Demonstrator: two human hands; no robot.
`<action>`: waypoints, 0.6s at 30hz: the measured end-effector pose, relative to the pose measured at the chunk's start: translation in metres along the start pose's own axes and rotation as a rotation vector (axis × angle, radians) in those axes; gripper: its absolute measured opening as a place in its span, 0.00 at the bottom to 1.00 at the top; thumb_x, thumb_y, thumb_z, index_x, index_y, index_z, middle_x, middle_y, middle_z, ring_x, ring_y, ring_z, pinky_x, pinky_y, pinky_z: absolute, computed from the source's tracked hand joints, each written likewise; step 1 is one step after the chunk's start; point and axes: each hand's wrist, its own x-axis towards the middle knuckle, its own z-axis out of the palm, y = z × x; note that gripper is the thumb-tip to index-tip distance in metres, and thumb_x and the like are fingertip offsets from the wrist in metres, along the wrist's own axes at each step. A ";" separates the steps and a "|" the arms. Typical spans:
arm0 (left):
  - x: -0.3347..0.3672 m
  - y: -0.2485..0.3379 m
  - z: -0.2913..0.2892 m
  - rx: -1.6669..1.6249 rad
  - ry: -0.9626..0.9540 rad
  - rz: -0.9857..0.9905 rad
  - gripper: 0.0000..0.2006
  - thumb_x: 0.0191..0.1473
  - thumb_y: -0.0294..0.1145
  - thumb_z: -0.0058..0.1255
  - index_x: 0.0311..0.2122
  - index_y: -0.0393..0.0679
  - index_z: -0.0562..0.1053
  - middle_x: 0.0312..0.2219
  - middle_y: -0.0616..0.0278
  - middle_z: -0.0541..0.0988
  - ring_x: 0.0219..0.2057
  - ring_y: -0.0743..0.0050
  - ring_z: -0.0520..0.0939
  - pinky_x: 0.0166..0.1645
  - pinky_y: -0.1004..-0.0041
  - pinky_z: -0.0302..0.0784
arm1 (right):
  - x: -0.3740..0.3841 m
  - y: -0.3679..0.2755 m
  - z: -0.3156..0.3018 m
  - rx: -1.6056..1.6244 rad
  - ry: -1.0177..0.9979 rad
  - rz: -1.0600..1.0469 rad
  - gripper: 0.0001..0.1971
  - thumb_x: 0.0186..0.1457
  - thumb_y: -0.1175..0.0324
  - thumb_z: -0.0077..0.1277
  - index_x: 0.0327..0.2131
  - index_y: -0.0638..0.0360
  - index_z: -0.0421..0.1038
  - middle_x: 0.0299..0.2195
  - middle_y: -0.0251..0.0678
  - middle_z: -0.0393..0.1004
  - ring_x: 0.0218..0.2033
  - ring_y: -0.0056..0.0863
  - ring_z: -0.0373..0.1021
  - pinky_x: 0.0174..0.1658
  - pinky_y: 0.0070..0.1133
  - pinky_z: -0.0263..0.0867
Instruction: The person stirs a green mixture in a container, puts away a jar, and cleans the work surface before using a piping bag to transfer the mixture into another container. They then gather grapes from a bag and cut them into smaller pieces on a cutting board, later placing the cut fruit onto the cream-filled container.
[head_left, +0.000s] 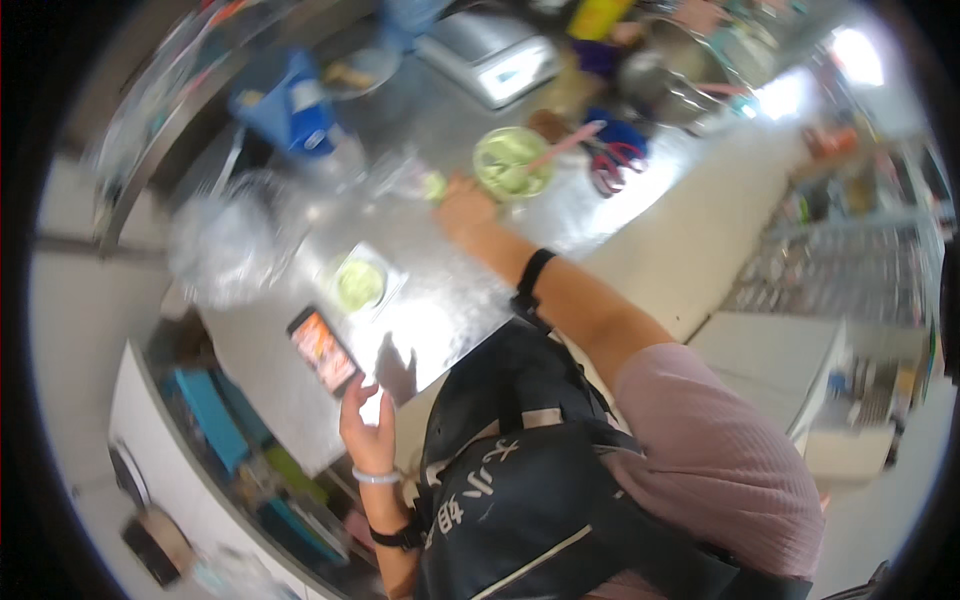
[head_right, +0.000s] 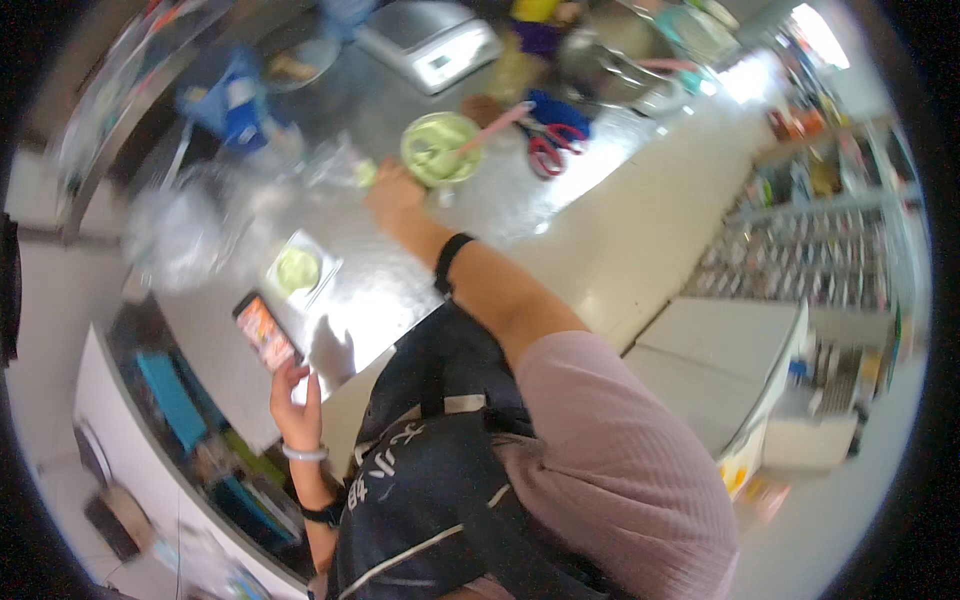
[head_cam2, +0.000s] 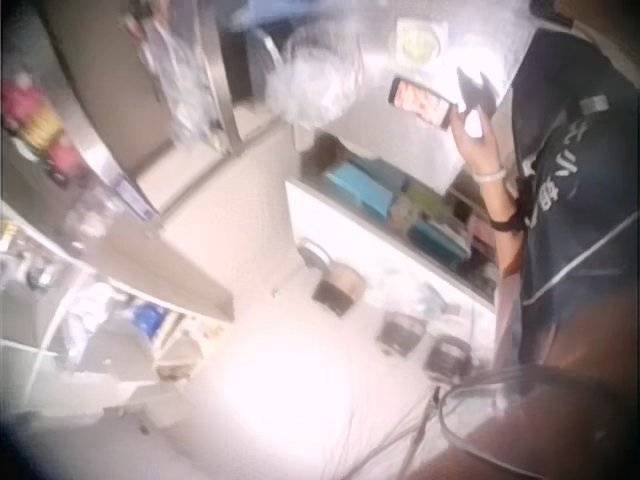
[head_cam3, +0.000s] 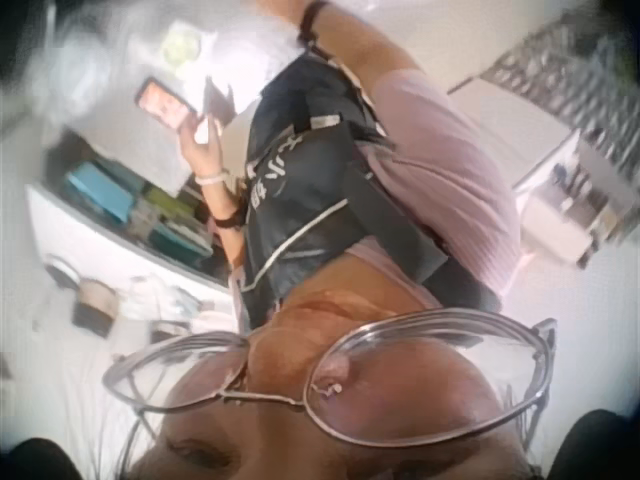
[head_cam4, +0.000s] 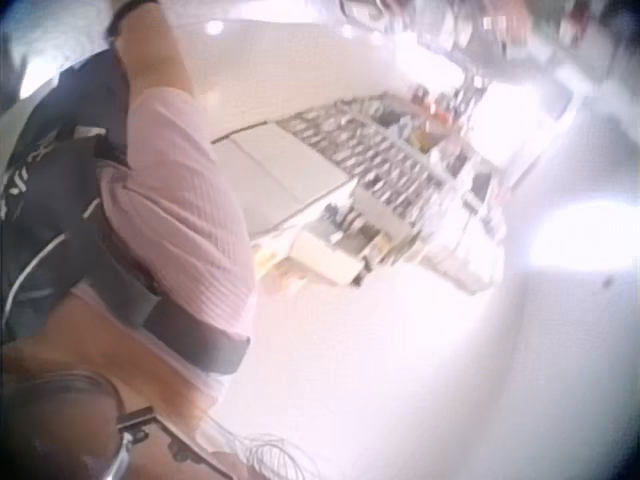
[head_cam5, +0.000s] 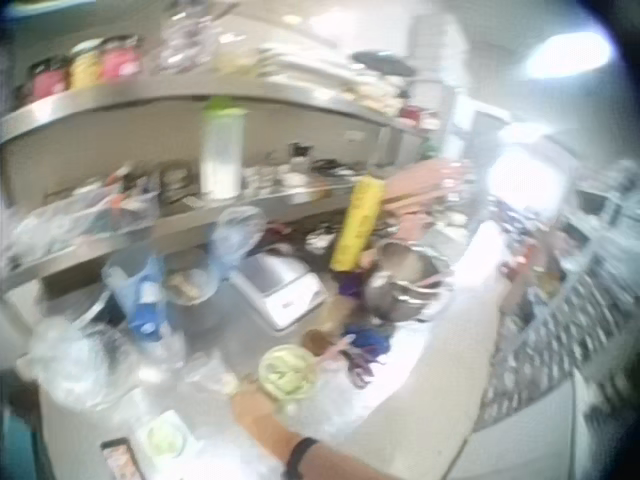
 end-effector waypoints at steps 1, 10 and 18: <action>0.004 0.004 0.004 -0.002 -0.040 0.071 0.20 0.46 0.24 0.54 0.46 0.35 0.68 0.30 0.54 0.77 0.33 0.64 0.78 0.41 0.69 0.71 | 0.000 0.005 0.020 -0.168 0.043 -0.072 0.26 0.53 0.55 0.45 0.46 0.71 0.65 0.48 0.53 0.61 0.47 0.41 0.63 0.44 0.32 0.65; 0.030 0.058 0.044 0.031 -0.292 0.290 0.14 0.51 0.22 0.50 0.44 0.32 0.70 0.30 0.54 0.76 0.32 0.68 0.76 0.41 0.70 0.71 | -0.174 0.074 -0.035 0.287 0.308 -0.273 0.07 0.37 0.70 0.49 0.24 0.60 0.70 0.25 0.41 0.73 0.27 0.37 0.72 0.28 0.33 0.67; 0.001 0.107 0.148 0.068 -0.568 0.501 0.12 0.53 0.27 0.51 0.43 0.34 0.71 0.29 0.57 0.76 0.29 0.72 0.75 0.37 0.74 0.72 | -0.343 0.285 0.019 0.401 0.107 0.374 0.06 0.48 0.67 0.47 0.26 0.58 0.72 0.27 0.39 0.74 0.30 0.42 0.72 0.30 0.34 0.67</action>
